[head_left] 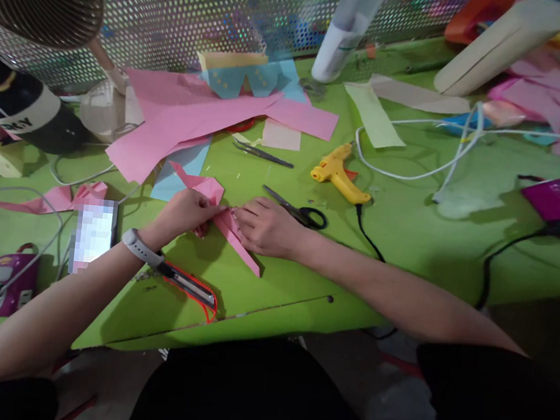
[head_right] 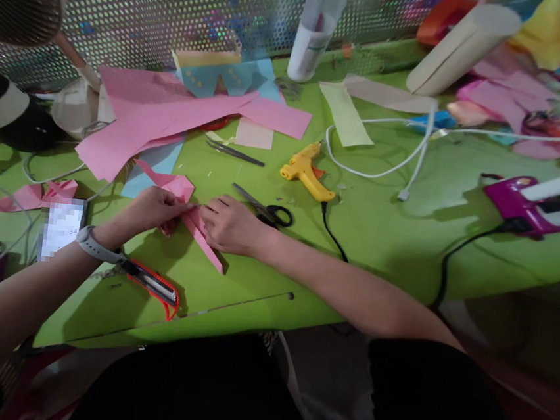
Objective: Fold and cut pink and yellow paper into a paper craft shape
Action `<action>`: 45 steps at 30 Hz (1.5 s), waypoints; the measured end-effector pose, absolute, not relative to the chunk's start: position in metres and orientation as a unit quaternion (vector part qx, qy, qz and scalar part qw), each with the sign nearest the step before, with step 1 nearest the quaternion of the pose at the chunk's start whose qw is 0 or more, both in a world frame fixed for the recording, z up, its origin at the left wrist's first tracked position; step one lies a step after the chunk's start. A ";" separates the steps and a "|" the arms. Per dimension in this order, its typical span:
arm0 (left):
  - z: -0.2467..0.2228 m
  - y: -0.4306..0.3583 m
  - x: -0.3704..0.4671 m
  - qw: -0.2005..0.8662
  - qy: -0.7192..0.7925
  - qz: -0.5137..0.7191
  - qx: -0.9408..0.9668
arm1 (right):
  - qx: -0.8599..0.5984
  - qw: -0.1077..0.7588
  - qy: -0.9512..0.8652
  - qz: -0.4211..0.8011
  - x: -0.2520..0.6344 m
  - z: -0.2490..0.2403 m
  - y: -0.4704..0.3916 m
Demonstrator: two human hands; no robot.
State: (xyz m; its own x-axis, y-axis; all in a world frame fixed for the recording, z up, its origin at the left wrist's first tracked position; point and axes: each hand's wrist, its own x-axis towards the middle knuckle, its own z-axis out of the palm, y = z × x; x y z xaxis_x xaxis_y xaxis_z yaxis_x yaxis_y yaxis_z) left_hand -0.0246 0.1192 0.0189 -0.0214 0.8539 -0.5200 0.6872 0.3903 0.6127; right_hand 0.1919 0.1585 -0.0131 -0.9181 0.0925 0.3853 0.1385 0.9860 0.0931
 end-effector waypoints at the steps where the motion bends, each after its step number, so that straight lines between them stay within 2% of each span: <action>1: 0.018 0.119 -0.025 0.443 0.708 0.099 0.541 | -0.059 0.190 -0.979 -0.056 0.192 -0.013 0.158; 12: 0.028 0.128 -0.023 0.461 0.707 0.071 0.531 | -0.087 0.192 -0.977 -0.040 0.199 -0.015 0.158; 16: 0.027 0.127 -0.024 0.457 0.703 0.079 0.540 | -0.114 0.170 -0.979 0.017 0.206 -0.003 0.157; 19: 0.024 0.127 -0.026 0.448 0.698 0.080 0.553 | -0.252 0.126 -0.949 0.139 0.201 0.015 0.162; 21: 0.022 0.127 -0.027 0.443 0.697 0.078 0.558 | -0.366 0.059 -0.885 0.281 0.189 0.025 0.171; 23: 0.022 0.128 -0.027 0.446 0.701 0.073 0.552 | -0.416 -0.044 -0.787 0.453 0.174 0.032 0.183; 26: 0.025 0.130 -0.024 0.455 0.707 0.064 0.537 | -0.444 -0.126 -0.690 0.558 0.157 0.034 0.199; 30: 0.034 0.134 -0.020 0.461 0.708 0.043 0.533 | -0.455 -0.156 -0.661 0.576 0.152 0.034 0.209; 45: 0.045 0.129 -0.025 0.469 0.741 0.012 0.480 | -0.449 -0.171 -0.673 0.562 0.152 0.041 0.209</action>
